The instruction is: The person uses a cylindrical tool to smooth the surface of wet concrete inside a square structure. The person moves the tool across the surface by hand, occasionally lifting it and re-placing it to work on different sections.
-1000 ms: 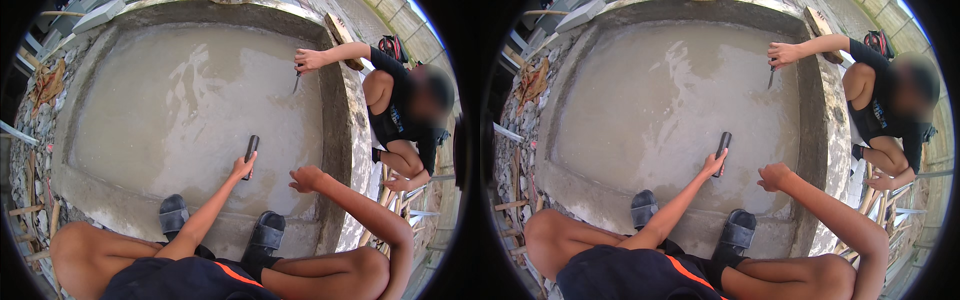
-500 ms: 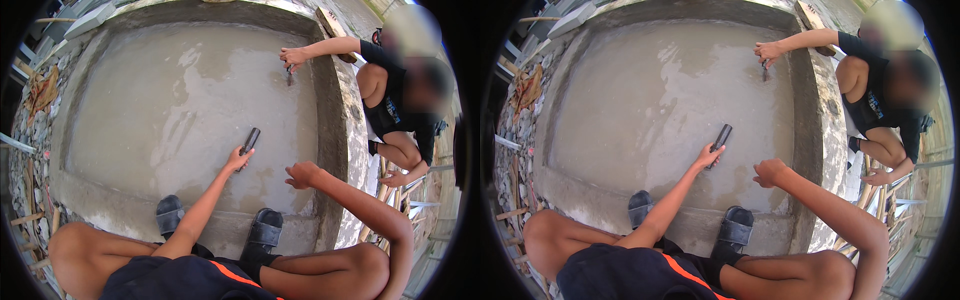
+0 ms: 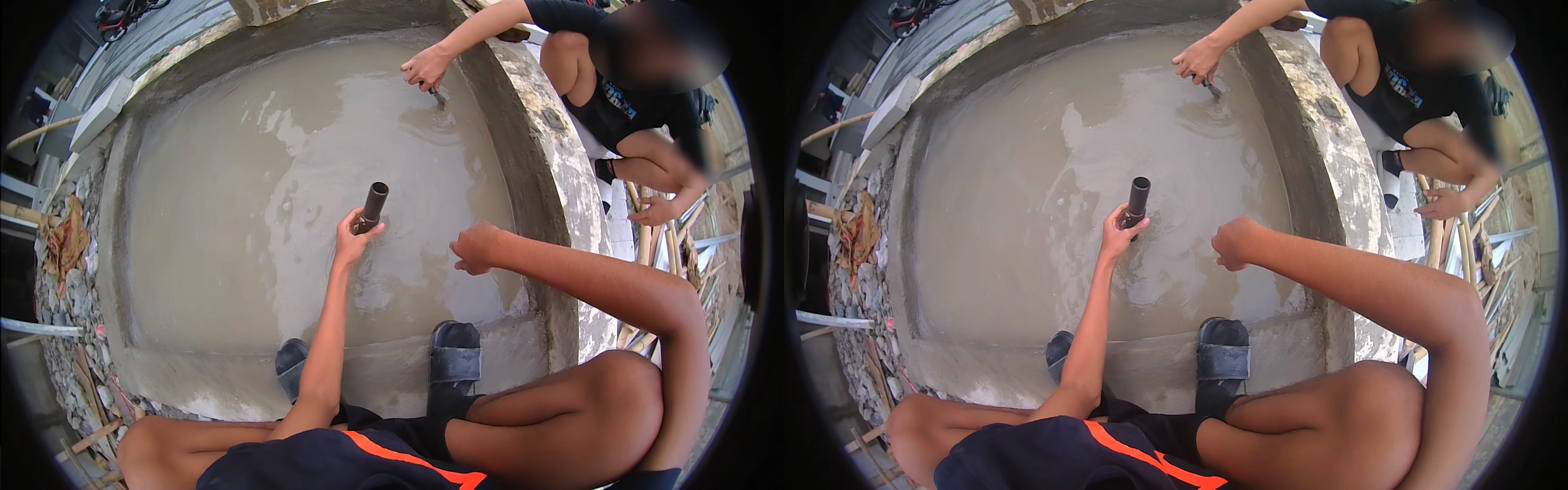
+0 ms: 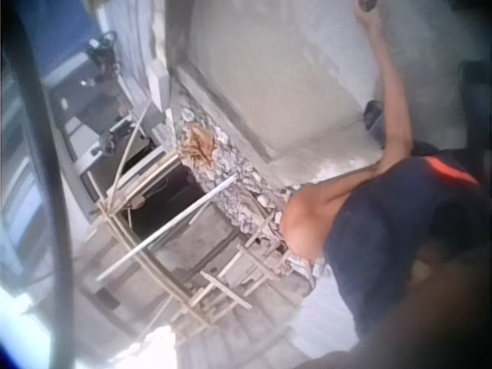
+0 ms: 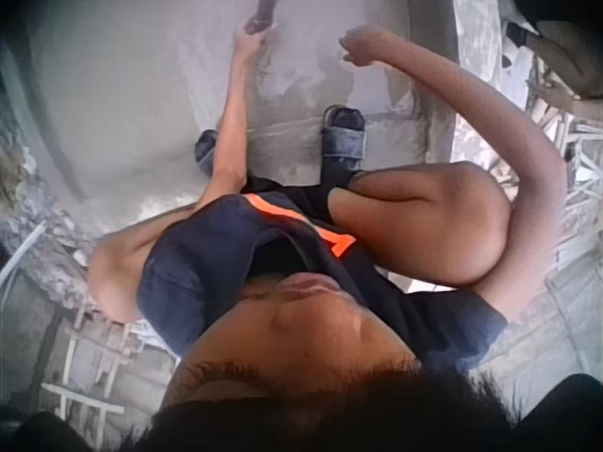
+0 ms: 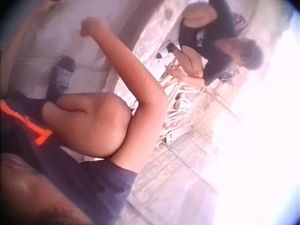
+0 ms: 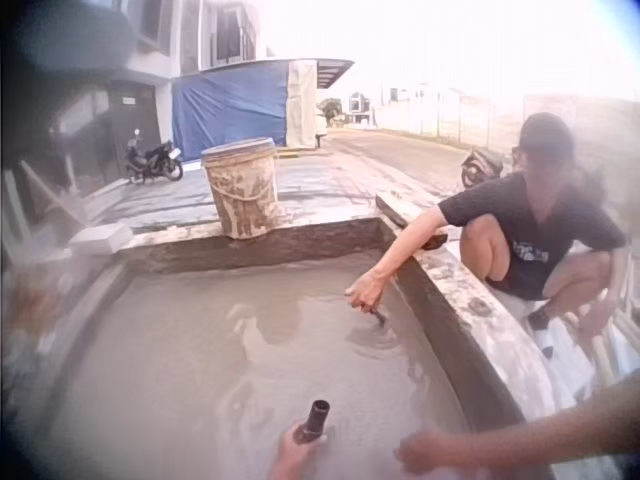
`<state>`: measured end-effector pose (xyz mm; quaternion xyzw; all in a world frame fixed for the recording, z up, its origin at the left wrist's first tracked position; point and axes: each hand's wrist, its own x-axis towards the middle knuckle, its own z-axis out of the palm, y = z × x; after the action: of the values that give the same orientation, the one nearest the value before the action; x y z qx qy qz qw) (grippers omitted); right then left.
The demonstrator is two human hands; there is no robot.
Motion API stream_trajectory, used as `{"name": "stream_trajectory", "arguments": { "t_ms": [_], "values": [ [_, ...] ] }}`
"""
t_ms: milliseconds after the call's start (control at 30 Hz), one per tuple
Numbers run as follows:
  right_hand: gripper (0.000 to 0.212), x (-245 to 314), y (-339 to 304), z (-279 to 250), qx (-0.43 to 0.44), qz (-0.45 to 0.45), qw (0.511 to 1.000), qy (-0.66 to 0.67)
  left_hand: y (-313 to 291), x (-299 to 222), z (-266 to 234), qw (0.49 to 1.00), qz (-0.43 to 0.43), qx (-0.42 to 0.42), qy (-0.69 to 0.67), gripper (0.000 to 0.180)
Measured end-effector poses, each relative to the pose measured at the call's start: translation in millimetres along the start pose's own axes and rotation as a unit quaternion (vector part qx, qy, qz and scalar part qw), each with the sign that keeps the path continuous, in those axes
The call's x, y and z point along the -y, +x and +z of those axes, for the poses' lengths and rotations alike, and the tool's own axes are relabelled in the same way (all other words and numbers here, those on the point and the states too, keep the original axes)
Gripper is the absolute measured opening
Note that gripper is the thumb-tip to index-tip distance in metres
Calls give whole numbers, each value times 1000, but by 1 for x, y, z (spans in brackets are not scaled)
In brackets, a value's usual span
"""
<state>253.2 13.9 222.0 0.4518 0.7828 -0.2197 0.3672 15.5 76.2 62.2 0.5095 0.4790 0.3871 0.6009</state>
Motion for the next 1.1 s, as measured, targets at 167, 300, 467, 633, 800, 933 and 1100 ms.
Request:
{"name": "stream_trajectory", "arguments": {
  "t_ms": [167,300,467,633,800,933,1100],
  "values": [
    [30,-1,4,-1,7,1,1000,-3,4,-12,-7,999,35,-19,4,44],
    [28,0,6,-1,10,-8,1000,3,4,-25,-5,996,71,-14,51,49],
    [50,4,0,-2,-186,-114,976,-4,0,-39,10,987,121,-5,101,48],
    [67,16,3,-13,-338,-87,936,48,-6,-57,19,957,179,4,226,46],
    [69,11,1,-23,-392,-98,910,89,-12,-67,33,940,219,14,263,49],
    [65,15,-4,-29,-400,-137,902,79,-13,-66,33,935,230,16,269,52],
    [53,21,-7,-22,-394,-154,906,20,-16,-68,38,943,223,46,243,51]
  ]
}}
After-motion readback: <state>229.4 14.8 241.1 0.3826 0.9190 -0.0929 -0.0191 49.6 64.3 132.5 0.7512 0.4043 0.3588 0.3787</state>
